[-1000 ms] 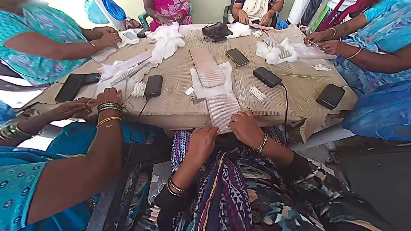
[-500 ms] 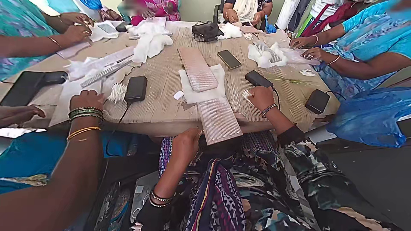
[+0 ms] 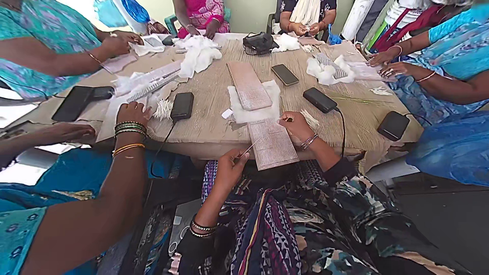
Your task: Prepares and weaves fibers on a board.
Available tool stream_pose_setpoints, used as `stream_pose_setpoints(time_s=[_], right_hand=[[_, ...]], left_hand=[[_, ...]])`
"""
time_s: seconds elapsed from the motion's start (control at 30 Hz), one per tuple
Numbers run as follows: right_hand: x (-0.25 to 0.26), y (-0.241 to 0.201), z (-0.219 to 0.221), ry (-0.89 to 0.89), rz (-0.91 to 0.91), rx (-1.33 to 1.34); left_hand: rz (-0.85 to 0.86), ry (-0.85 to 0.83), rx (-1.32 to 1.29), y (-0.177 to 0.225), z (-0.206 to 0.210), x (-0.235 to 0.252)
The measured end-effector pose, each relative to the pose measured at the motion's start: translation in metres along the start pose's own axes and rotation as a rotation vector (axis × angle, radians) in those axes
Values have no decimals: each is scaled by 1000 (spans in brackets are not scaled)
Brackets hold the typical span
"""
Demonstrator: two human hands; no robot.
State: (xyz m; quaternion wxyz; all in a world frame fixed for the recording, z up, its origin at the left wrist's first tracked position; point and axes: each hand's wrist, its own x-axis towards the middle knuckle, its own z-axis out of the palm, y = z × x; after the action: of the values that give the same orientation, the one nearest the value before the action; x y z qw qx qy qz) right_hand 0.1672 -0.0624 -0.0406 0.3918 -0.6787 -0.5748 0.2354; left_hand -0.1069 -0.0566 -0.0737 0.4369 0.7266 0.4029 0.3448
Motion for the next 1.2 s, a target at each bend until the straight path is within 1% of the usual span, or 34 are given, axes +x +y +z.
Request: stream_pose_setpoints(time_s=[0.07,0.13,0.2,0.27,0.33,0.47,0.6,0.7,0.8,0.93,1.03,1.13,1.2], right_hand=[[-6,6,-11,-201,67,360],[-18,4,-18,-435,67,569],[-25,-1,-18,-584,41,626],[-27,-7,-14,-648,36,622],[-26,-7,-12,-649,54,607],[-24,-2,-14,-568,84,621],[-24,6,-8,-539,46,666],[-27,3,-1,-413,79,662],[-26,3,-4,-365,91,662],[-25,3,-12,-355,103,642],[-24,2,-5,-387,75,626],[-25,-1,6,-342,85,576],[-27,5,6,-313,61,557]], left_hand=[[-43,-1,-134,5,1,7],[-87,-47,-252,14,8,14],[-111,-168,-369,22,18,23],[-116,-267,-524,26,29,32],[-128,-265,-571,30,38,38],[-174,-89,-555,33,46,39],[-207,51,-641,27,49,36],[-223,113,-681,27,54,34],[-226,150,-715,27,55,30],[-234,153,-726,27,54,25],[-247,160,-728,26,59,24],[-248,175,-741,26,60,24],[-251,185,-731,25,59,24]])
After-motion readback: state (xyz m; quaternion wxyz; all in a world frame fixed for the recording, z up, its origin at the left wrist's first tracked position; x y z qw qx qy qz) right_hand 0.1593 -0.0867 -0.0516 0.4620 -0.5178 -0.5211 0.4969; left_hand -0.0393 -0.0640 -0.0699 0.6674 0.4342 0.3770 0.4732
